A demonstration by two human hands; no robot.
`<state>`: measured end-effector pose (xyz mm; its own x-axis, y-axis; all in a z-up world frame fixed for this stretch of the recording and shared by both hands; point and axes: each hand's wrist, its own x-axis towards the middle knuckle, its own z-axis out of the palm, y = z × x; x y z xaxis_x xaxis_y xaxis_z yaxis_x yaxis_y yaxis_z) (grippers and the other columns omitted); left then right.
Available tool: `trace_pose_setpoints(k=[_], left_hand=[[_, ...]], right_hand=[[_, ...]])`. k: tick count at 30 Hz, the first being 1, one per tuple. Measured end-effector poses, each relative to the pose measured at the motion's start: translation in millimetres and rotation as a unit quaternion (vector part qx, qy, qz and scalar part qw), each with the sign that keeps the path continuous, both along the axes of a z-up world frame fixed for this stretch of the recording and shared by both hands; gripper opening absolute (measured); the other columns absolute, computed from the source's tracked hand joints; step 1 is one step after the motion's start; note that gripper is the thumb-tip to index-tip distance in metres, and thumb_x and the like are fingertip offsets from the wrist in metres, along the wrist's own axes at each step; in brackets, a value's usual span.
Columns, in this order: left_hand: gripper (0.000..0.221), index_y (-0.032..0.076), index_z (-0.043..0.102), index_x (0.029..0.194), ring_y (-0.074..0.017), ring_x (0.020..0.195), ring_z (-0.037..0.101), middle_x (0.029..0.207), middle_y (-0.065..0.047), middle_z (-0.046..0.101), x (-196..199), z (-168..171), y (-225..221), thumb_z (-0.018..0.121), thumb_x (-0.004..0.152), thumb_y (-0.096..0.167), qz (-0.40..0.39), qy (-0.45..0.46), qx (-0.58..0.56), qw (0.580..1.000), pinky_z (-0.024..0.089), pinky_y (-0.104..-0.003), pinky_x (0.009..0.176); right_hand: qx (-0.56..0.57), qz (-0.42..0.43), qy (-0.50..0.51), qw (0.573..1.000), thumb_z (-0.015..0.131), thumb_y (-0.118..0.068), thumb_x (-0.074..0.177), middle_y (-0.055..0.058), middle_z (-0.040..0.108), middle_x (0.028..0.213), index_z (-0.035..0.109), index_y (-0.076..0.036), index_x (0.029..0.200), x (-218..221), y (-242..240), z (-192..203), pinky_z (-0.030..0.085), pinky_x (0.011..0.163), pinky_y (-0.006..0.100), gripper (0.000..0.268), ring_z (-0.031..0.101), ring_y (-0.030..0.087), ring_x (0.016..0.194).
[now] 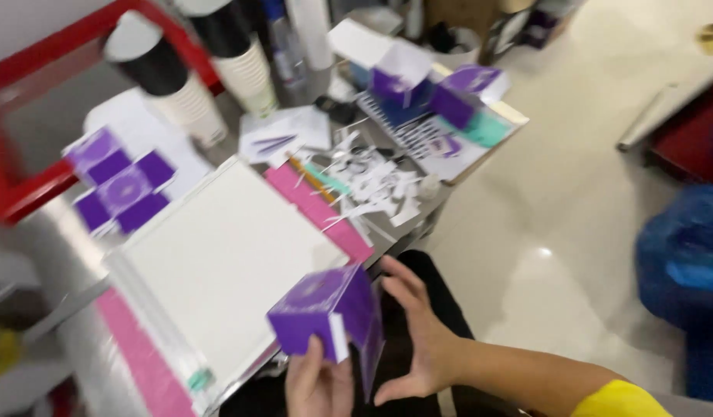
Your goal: Assembling a small purple decorative paper box by folding and gluing the tabs.
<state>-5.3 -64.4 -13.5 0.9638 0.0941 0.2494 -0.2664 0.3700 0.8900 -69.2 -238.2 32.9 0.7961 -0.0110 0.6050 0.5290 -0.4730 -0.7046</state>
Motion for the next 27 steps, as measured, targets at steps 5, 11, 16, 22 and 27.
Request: trace_pose_setpoints(k=[5, 11, 16, 22, 27], left_hand=[[0.048, -0.003, 0.056, 0.137, -0.0341, 0.105, 0.068, 0.119, -0.022, 0.071, -5, 59, -5, 0.060, 0.097, 0.022, -0.275, 0.297, -0.223, 0.887, 0.057, -0.048, 0.093], [0.025, -0.001, 0.070, 0.115, -0.0168, 0.071, 0.071, 0.092, -0.012, 0.077, -6, 33, -5, 0.061, 0.101, 0.018, -0.272, 0.287, -0.259, 0.881, 0.061, -0.027, 0.068], [0.033, 0.000, 0.064, 0.129, -0.0255, 0.097, 0.073, 0.113, -0.015, 0.075, -4, 35, -2, 0.061, 0.100, 0.016, -0.278, 0.278, -0.286, 0.874, 0.061, -0.036, 0.087], [0.054, -0.001, 0.059, 0.140, -0.0370, 0.111, 0.066, 0.124, -0.022, 0.070, -3, 29, -1, 0.066, 0.088, 0.014, -0.223, 0.308, -0.262, 0.887, 0.052, -0.049, 0.099], [0.050, -0.008, 0.063, 0.131, -0.0341, 0.077, 0.069, 0.096, -0.028, 0.073, 2, -33, 23, 0.066, 0.090, 0.019, -0.195, 0.353, -0.179, 0.898, 0.056, -0.035, 0.074]], right_hand=[[-0.078, -0.090, -0.144, 0.982, 0.090, -0.066, 0.073, 0.027, 0.021, 0.163, 0.021, -0.008, 0.161, -6, 5, -45, 0.029, 0.133, 0.059, 0.127, 0.025, 0.042, 0.158], [-0.077, -0.188, -0.192, 0.960, 0.083, -0.070, 0.074, 0.020, 0.036, 0.149, 0.036, -0.013, 0.144, 1, 5, -43, 0.041, 0.123, 0.049, 0.102, 0.041, 0.030, 0.144], [-0.032, -0.106, -0.087, 0.990, 0.086, -0.057, 0.076, 0.024, 0.023, 0.161, 0.029, -0.013, 0.152, 5, 6, -17, 0.026, 0.133, 0.059, 0.104, 0.025, 0.041, 0.159], [-0.065, -0.055, -0.022, 0.996, 0.083, -0.048, 0.084, 0.036, 0.010, 0.164, 0.024, -0.005, 0.153, 11, 9, -6, 0.023, 0.131, 0.055, 0.101, 0.013, 0.050, 0.159], [-0.024, 0.004, 0.015, 1.000, 0.076, -0.025, 0.086, 0.032, 0.005, 0.165, 0.028, -0.009, 0.153, 13, -2, 20, 0.025, 0.129, 0.060, 0.084, 0.013, 0.052, 0.160]])
